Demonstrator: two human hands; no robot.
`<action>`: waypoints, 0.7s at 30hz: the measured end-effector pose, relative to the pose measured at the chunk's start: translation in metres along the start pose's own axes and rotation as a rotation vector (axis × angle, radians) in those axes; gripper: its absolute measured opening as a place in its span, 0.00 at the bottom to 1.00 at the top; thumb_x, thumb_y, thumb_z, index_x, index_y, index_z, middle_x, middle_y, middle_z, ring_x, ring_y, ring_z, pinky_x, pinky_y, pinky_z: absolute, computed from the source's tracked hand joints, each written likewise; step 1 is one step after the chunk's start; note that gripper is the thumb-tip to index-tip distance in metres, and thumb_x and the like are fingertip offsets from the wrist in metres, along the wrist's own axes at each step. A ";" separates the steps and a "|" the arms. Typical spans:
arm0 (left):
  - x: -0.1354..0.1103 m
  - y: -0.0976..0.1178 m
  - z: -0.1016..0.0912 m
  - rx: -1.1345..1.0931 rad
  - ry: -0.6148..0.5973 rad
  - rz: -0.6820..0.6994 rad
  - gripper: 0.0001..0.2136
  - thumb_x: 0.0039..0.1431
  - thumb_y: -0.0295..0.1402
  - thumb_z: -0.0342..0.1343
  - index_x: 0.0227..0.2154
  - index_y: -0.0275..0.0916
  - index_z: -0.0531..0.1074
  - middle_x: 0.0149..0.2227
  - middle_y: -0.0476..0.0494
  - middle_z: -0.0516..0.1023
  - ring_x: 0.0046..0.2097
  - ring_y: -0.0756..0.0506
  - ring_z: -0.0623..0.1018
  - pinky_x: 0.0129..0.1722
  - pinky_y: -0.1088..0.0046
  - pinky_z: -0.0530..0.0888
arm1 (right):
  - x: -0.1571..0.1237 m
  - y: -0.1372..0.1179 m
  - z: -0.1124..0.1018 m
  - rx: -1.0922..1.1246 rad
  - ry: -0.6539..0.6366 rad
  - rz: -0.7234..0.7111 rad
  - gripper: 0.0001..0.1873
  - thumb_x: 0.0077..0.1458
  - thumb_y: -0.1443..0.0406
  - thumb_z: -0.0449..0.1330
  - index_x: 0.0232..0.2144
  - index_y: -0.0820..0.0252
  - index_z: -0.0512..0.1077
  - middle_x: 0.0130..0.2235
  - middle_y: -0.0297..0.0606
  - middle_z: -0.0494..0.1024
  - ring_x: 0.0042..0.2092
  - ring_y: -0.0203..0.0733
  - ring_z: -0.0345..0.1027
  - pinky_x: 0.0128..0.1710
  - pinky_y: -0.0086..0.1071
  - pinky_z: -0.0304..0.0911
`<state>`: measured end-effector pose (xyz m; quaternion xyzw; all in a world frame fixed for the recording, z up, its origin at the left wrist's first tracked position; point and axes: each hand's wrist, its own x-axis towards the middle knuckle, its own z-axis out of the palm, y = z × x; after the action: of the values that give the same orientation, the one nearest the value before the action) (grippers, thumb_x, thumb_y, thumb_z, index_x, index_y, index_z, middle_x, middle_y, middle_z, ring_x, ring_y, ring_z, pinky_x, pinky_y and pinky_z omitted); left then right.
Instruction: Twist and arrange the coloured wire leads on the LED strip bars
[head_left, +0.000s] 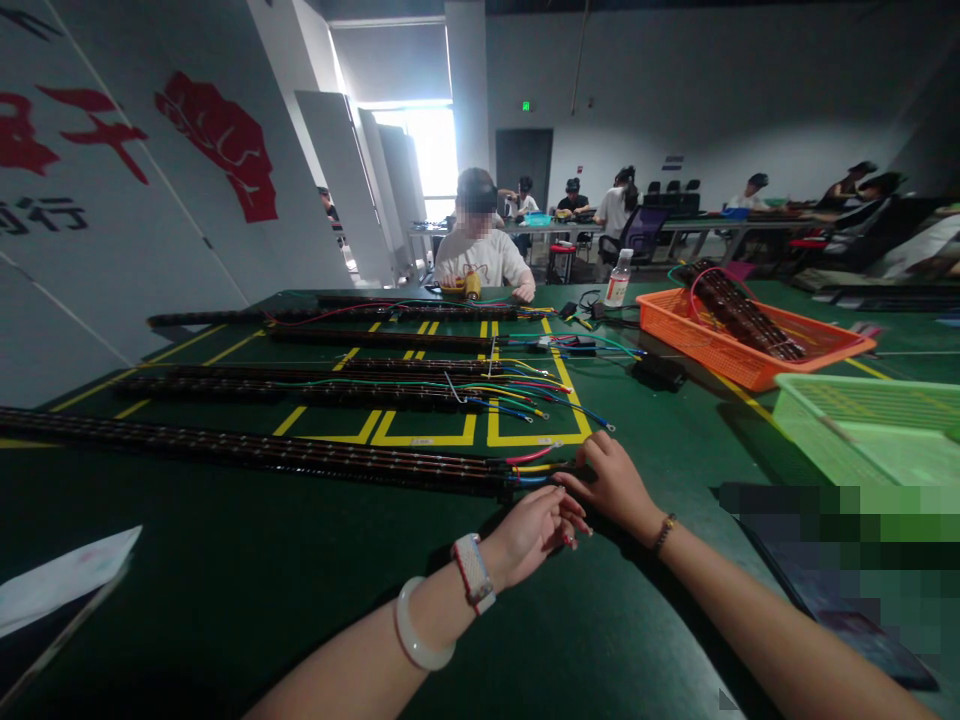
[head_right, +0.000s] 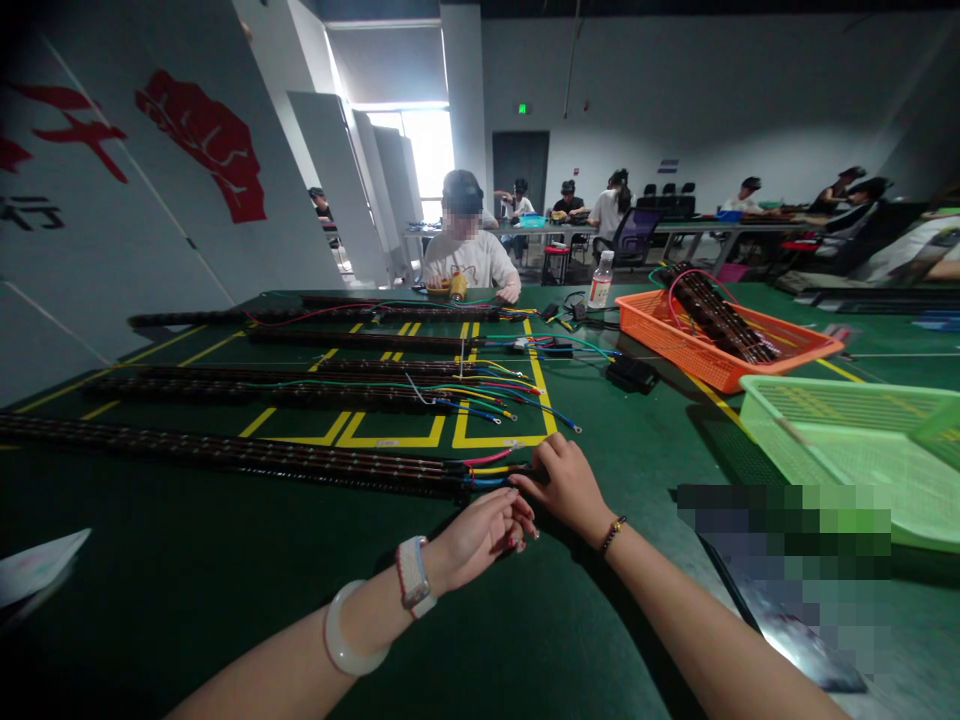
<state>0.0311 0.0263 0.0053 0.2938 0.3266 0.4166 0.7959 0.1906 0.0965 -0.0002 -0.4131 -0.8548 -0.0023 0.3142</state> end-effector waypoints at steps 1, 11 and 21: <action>0.000 0.000 0.000 0.003 -0.002 0.002 0.09 0.60 0.34 0.47 0.30 0.34 0.67 0.28 0.43 0.72 0.28 0.51 0.71 0.30 0.74 0.63 | 0.000 0.001 0.001 0.073 0.015 0.029 0.18 0.53 0.51 0.58 0.33 0.60 0.66 0.36 0.42 0.67 0.36 0.43 0.62 0.35 0.34 0.59; 0.000 -0.001 0.001 0.014 -0.005 0.005 0.09 0.60 0.34 0.47 0.30 0.34 0.67 0.28 0.43 0.72 0.27 0.51 0.71 0.30 0.73 0.62 | 0.015 -0.003 0.011 0.227 -0.109 -0.013 0.30 0.53 0.54 0.59 0.56 0.53 0.59 0.53 0.45 0.66 0.53 0.51 0.59 0.51 0.45 0.56; 0.000 -0.001 0.002 0.003 0.016 0.022 0.09 0.60 0.33 0.47 0.30 0.34 0.67 0.27 0.44 0.72 0.27 0.51 0.71 0.28 0.74 0.63 | 0.019 -0.005 0.016 0.092 -0.209 -0.087 0.17 0.54 0.52 0.58 0.39 0.57 0.72 0.35 0.40 0.72 0.39 0.43 0.65 0.40 0.35 0.57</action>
<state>0.0332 0.0254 0.0054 0.2949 0.3303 0.4271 0.7884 0.1693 0.1111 -0.0018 -0.3590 -0.8991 0.0663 0.2414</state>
